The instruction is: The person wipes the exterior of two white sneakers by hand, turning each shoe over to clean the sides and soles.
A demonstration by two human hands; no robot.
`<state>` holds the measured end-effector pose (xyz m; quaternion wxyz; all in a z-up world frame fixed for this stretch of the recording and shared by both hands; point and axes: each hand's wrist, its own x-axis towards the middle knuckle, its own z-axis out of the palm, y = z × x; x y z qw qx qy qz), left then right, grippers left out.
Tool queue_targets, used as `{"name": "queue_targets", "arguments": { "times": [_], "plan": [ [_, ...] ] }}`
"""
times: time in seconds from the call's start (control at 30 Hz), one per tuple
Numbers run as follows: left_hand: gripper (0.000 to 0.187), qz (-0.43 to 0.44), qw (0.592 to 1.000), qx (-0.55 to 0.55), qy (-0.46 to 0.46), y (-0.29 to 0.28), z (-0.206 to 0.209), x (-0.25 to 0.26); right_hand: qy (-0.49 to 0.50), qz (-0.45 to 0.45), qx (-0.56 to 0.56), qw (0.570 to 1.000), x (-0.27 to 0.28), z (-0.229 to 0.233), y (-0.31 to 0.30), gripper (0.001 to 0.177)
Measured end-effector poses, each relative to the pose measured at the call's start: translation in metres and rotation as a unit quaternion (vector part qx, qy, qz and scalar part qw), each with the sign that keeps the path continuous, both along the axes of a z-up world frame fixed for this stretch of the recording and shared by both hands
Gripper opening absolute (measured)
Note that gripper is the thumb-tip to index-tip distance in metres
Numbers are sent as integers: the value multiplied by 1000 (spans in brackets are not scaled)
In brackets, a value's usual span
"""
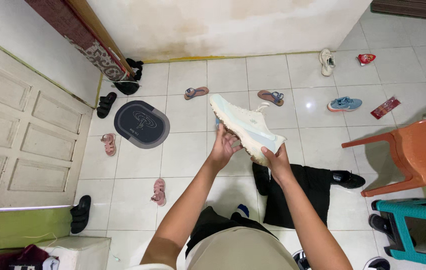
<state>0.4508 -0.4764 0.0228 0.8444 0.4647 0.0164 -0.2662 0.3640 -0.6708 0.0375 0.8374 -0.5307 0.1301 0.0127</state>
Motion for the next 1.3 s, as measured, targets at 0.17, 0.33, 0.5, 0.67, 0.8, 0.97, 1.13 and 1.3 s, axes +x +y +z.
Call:
{"name": "queue_targets", "arguments": {
  "times": [0.17, 0.33, 0.5, 0.67, 0.8, 0.97, 1.13, 1.3],
  "plan": [
    [84, 3, 1000, -4, 9, -27, 16, -7, 6, -26, -32, 999, -2, -11, -1, 64],
    [77, 22, 998, 21, 49, -37, 18, -1, -4, -52, -40, 998, -5, -27, -9, 62],
    [55, -14, 997, -61, -36, -30, 4, 16, -87, -47, -141, 985, 2, -38, -11, 60],
    [53, -3, 996, -68, -65, -22, 10, 32, -63, -124, -290, 947, 7, -6, 11, 81],
    [54, 22, 994, -39, -100, -16, 21, 49, -131, -188, -481, 846, 17, 39, 41, 90],
    [48, 5, 989, -52, -141, 2, 21, 61, -188, -87, -649, 732, 42, 79, 85, 85],
    [44, 14, 990, -80, -117, 20, -4, 91, -199, -22, -668, 717, 64, 87, 116, 79],
    [39, 78, 989, -123, -5, 55, -17, 140, -71, -45, -683, 726, 87, 63, 95, 76]
  ]
}}
